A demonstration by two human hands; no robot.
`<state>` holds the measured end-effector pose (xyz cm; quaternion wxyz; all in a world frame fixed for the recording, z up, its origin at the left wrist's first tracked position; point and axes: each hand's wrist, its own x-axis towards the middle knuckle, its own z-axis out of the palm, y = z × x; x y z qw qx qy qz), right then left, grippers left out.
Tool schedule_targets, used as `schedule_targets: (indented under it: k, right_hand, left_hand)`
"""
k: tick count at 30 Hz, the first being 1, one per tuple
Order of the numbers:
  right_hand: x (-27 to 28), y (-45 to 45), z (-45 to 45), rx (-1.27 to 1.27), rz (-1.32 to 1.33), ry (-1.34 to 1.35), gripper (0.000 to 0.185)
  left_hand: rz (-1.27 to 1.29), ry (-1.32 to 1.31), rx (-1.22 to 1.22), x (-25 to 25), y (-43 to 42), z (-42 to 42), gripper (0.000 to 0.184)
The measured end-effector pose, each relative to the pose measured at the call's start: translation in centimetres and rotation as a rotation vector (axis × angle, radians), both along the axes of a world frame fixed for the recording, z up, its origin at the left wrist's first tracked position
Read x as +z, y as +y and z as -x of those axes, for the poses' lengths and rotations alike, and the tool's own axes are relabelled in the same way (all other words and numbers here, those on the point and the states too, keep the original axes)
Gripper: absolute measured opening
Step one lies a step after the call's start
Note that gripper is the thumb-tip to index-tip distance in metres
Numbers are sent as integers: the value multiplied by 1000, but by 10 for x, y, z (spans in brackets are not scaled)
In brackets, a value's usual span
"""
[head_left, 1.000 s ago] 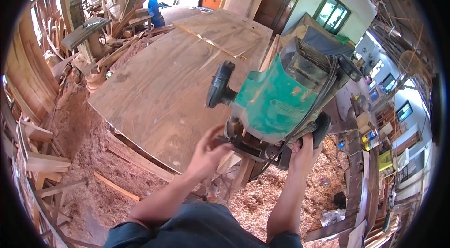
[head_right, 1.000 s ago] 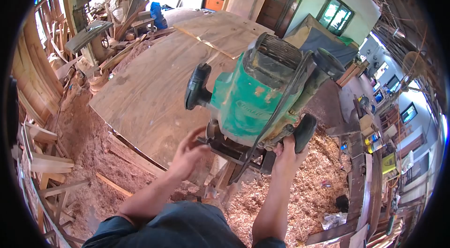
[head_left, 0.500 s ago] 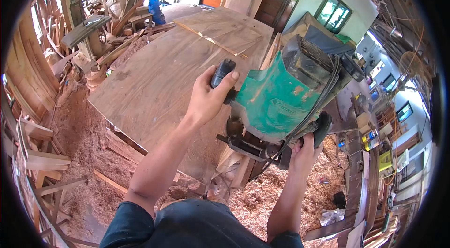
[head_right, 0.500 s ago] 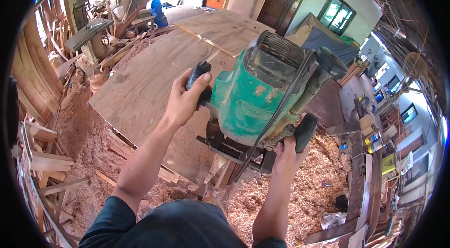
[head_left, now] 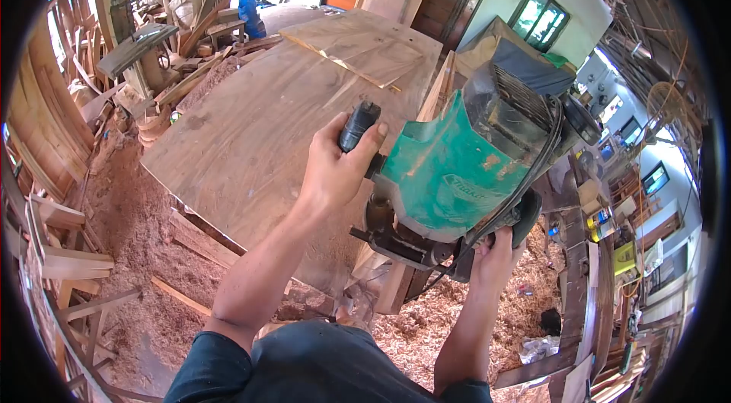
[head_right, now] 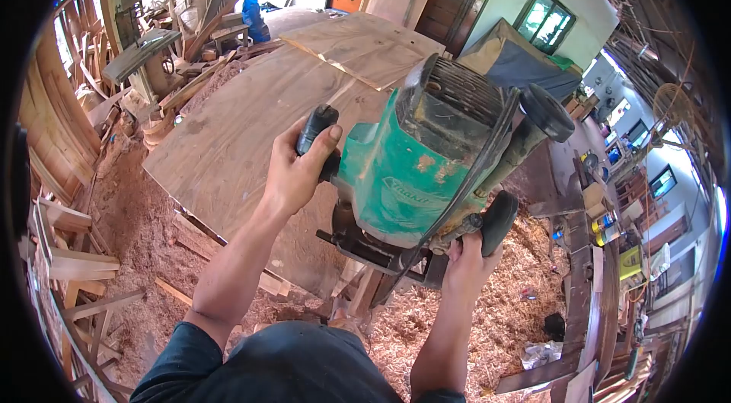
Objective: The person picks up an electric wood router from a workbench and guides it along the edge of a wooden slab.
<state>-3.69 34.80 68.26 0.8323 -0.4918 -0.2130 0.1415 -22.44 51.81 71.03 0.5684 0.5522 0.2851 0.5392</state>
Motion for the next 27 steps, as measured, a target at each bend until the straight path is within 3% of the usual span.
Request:
schedule_targets:
  k: [10,13,27]
  right_hand:
    - [-6,-8,-2,49,-14,-37,13]
    - [-5,-9,0,33,-23,-28,13]
    - [-7,-19,6,43,-29,-41,8]
  left_hand:
    - [-8,39,24,-2,-3,4,31]
    - [-26,82,-13,-7,-1,7,47]
    - [-26,95,-10,-7,-7,14,48]
